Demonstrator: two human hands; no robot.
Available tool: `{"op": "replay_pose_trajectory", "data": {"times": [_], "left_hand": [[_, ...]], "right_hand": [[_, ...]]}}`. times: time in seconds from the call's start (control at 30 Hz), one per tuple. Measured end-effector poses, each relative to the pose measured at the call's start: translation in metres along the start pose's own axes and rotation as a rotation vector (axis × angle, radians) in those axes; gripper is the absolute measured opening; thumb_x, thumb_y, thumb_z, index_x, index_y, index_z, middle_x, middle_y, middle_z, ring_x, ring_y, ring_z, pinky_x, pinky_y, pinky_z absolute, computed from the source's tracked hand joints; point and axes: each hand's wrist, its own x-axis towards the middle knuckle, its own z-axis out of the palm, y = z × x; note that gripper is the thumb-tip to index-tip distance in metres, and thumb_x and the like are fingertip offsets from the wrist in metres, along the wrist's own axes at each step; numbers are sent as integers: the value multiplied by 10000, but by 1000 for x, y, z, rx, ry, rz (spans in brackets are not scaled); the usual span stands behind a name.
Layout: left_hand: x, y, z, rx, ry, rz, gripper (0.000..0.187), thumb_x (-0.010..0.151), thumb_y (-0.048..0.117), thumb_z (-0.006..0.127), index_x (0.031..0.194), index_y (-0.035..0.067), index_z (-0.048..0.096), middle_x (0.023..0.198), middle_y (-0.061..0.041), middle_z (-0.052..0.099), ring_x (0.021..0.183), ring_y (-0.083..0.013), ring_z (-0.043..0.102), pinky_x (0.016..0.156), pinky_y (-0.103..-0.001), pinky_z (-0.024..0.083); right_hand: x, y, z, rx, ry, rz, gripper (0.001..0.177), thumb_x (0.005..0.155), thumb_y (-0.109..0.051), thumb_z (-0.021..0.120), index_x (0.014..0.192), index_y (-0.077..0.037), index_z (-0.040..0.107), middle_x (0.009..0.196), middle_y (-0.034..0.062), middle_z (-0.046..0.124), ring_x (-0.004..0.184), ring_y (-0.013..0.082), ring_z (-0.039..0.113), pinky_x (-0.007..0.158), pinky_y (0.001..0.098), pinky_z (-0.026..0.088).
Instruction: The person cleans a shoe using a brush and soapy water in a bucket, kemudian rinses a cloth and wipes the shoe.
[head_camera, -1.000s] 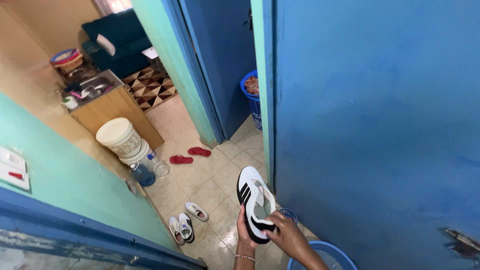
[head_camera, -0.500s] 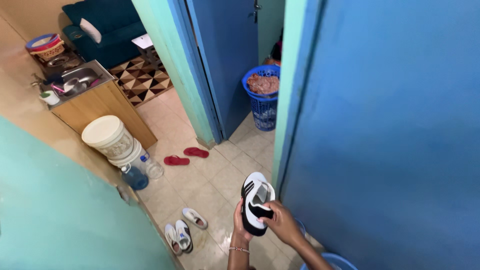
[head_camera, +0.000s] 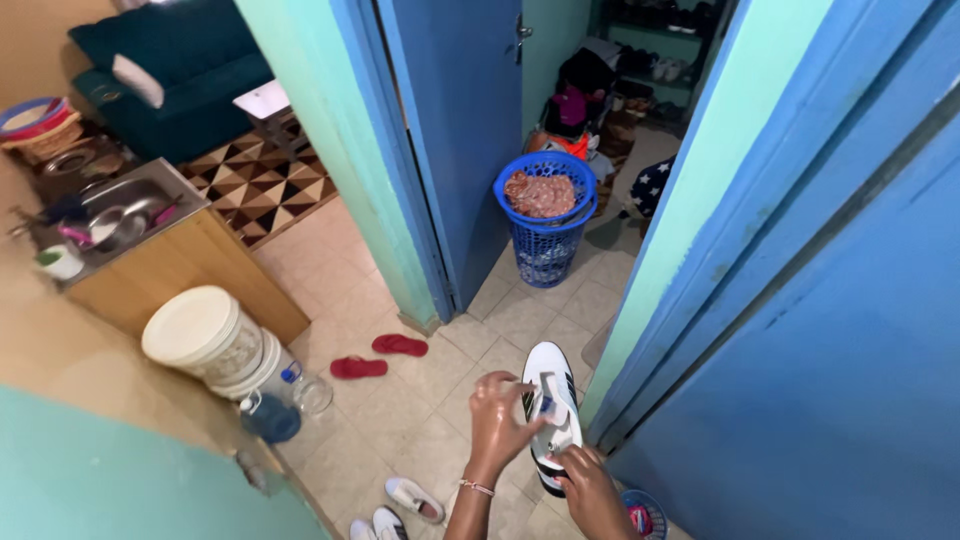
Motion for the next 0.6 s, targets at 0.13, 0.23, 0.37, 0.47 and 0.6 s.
{"op": "replay_pose_trajectory", "data": {"times": [0.13,0.23,0.37,0.47,0.6], "left_hand": [[42,8,14,225,-256,170,592,562,236,886,1102,61,719,1269,-169,558,1275,-359,454,1001,-515,343],[70,-20,52,448,-8,403,296,779,127,722,1070,89,761,1205,-153,595,1248,-319,490,1019,-491,374],[103,-50,86,338,3,471,185,770,166,675,853,18,750,1074,-160,629,1137,-343,534,964,-500,400],[122,-56,112,333,-79,492,122,808,117,656,742,46,731,965,-136,661,1051,-316,577,910,-480,422],[155,-54,128,310,-238,497,63,738,108,677,711,78,726,855,-114,694,933,-281,625,845,-460,430]], "right_hand": [[22,11,5,4,37,-6,353,762,34,714,1105,-37,669,1079,142,643,1096,367,582,957,459,442],[44,23,7,13,42,0,352,764,52,705,1104,-34,672,1101,140,644,1101,368,585,963,453,443],[68,59,-2,92,2,69,369,778,44,704,1134,-47,672,1115,130,634,1119,358,592,967,434,467],[85,101,9,122,-8,-2,434,709,27,727,1136,-32,680,1143,147,642,1130,391,552,978,460,432],[106,165,31,194,-36,-135,380,765,-75,743,1139,-44,681,1113,133,671,1105,369,599,988,439,453]]}}
